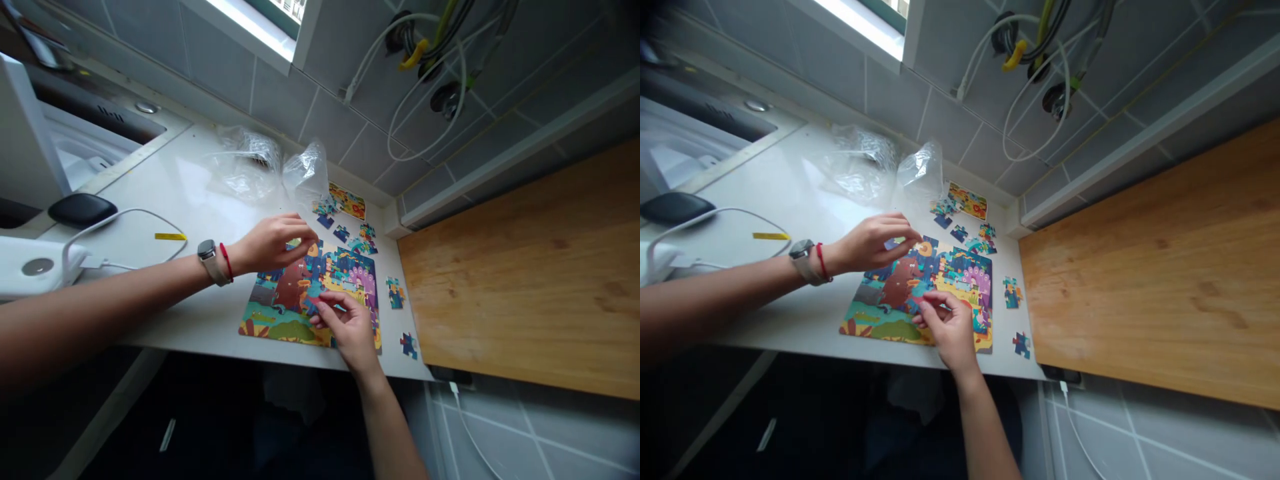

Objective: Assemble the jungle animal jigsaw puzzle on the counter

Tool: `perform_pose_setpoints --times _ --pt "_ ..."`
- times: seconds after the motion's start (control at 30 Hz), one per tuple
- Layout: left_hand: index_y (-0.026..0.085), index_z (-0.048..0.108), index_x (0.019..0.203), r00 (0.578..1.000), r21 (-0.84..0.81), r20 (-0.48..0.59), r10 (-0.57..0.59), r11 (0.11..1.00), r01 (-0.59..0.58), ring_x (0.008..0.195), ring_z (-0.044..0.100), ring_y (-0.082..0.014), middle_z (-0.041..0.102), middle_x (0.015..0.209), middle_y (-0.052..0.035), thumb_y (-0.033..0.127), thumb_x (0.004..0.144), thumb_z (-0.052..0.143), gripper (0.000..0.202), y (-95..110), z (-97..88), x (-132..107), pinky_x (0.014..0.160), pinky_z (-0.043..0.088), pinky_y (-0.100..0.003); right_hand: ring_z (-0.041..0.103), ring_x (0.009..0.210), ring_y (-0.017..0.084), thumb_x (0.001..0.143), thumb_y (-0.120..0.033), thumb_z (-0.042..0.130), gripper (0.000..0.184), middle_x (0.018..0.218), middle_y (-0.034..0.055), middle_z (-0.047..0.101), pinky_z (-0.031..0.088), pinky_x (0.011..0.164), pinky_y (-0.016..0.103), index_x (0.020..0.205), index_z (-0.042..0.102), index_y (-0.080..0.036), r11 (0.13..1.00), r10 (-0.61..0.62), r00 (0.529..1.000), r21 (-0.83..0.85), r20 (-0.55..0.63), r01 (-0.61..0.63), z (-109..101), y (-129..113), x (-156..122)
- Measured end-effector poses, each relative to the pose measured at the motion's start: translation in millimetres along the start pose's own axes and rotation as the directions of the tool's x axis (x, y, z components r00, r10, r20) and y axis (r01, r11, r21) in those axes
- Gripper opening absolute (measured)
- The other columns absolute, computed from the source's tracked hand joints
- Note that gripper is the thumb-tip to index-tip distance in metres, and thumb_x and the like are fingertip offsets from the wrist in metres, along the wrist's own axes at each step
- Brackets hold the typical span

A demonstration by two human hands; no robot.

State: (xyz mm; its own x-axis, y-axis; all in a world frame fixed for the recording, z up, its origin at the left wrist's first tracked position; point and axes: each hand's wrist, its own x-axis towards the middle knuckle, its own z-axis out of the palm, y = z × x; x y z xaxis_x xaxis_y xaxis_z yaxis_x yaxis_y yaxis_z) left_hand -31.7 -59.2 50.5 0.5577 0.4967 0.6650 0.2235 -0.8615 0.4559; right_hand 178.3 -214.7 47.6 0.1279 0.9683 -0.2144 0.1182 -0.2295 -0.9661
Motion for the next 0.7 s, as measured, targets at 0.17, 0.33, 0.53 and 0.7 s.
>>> perform_pose_setpoints --times 0.17,0.33,0.53,0.7 --pt "0.015 0.076 0.097 0.981 -0.03 0.145 -0.129 0.99 0.135 0.074 0.064 -0.015 0.073 0.084 -0.0061 0.03 0.104 0.055 0.026 -22.5 -21.3 -31.3 0.072 0.05 -0.027 0.078 0.085 0.026 0.089 -0.047 0.076 0.03 0.096 0.0076 0.082 0.066 0.075 0.039 0.105 0.081 -0.022 0.996 -0.04 0.999 -0.08 -0.029 0.038 48.5 11.1 -5.2" --pt "0.015 0.077 0.101 0.958 -0.096 0.276 -0.076 0.99 0.106 0.085 0.065 -0.0186 0.074 0.091 -0.0089 0.028 0.104 0.055 0.026 -21.3 -20.1 -46.3 0.079 0.052 -0.03 0.075 0.104 0.025 0.098 -0.036 0.066 0.022 0.111 0.0063 0.081 0.06 0.094 0.039 0.11 0.081 -0.027 0.931 -0.197 0.98 -0.307 0.033 0.198 55.8 15.5 -9.3" --pt "0.017 0.078 0.108 0.947 -0.154 0.321 -0.008 0.986 0.061 0.09 0.066 -0.0194 0.076 0.093 -0.0083 0.021 0.103 0.056 0.023 -16.1 -17.8 -43.7 0.08 0.053 -0.031 0.066 0.073 0.018 0.095 -0.041 0.07 0.019 0.087 0.0034 0.073 0.054 0.065 0.028 0.095 0.073 -0.022 0.936 -0.139 0.989 -0.322 0.039 0.144 52.8 14.0 -7.9" --pt "0.017 0.078 0.11 0.955 -0.248 0.292 -0.052 0.96 0.128 0.089 0.07 -0.0183 0.078 0.099 -0.0092 0.021 0.101 0.061 0.02 -10.6 -25.4 -40.9 0.079 0.056 -0.03 0.066 0.078 0.018 0.095 -0.039 0.066 0.029 0.089 0.0014 0.064 0.057 0.066 0.028 0.12 0.058 -0.026 0.958 -0.13 0.988 -0.247 0.081 0.146 48.1 3.8 1.3"
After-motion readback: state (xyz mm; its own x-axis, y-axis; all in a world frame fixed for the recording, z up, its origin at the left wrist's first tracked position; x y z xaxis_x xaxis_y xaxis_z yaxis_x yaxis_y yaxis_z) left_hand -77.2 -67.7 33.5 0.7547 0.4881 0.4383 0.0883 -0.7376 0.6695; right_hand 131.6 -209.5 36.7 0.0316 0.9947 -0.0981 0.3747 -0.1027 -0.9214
